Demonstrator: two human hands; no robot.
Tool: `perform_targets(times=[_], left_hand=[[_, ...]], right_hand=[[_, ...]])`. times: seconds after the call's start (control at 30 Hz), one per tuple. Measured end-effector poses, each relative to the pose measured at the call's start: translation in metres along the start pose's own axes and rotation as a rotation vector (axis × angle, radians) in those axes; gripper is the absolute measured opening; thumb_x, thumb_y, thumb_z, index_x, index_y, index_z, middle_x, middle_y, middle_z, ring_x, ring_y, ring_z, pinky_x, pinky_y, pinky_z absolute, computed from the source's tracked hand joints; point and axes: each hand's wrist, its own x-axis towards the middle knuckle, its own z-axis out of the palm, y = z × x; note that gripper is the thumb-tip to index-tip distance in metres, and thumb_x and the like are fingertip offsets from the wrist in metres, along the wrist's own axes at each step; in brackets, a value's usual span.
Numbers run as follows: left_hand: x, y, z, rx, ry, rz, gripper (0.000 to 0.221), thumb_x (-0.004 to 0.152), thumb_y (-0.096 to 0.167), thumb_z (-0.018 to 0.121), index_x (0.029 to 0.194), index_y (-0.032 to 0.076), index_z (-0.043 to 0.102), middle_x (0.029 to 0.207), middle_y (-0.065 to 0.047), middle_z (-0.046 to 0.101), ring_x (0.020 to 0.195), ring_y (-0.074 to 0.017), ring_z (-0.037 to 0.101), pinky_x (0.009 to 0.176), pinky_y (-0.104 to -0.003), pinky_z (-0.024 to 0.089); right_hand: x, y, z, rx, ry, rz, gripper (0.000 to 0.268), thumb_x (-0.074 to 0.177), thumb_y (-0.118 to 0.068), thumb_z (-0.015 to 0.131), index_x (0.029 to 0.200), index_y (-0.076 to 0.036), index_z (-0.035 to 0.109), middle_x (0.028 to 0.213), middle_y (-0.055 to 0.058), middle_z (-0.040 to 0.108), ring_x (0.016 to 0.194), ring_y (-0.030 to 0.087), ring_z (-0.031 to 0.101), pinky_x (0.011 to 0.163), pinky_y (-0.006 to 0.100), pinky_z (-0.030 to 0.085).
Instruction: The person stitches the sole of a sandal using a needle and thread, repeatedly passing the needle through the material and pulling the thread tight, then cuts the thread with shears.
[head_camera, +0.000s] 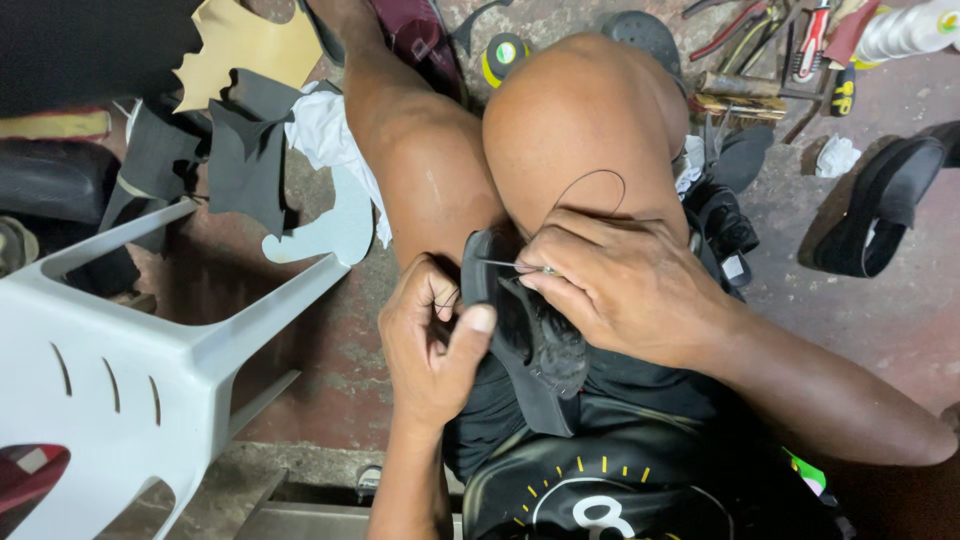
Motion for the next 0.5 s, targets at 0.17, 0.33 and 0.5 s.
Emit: perform_targets(times=[0.17,0.33,0.5], left_hand=[[-0.002,-0.014,-0.004,-0.141,0.014,-0.155,0.041,0.109,0.027,0.056,0.078,0.006,0.041,0.074,-0.001,0.041,0.069,-0.0084,0.038,0.062,-0.027,0.033],[-0.002,-0.013,0.001,-0.484,0.202,-0.424,0.034,0.107,0.031,0.047,0.083,0.007,0.052,0.077,-0.001,0.052,0.064,-0.0078,0.047,0.054,-0.024,0.038],[-0.008,-0.025,-0.003,-1.361,0.154,-0.282,0.047,0.128,0.033,0.041,0.089,0.008,0.05,0.082,-0.005,0.055,0.073,-0.0113,0.052,0.062,-0.024,0.04]], right_hand=[[-0.001,0.003,0.001,-0.029,-0.011,0.007,0.014,0.092,-0.02,0.07,0.094,-0.008,0.064,0.085,0.007,0.065,0.079,0.029,0.068,0.07,0.043,0.05],[0.001,0.004,0.0,0.008,-0.036,-0.01,0.013,0.092,-0.019,0.068,0.094,-0.008,0.063,0.086,0.007,0.065,0.081,0.03,0.067,0.07,0.043,0.05],[-0.002,0.004,-0.003,0.044,-0.036,0.001,0.013,0.093,-0.018,0.067,0.095,-0.006,0.063,0.088,0.008,0.066,0.082,0.03,0.067,0.07,0.042,0.051]])
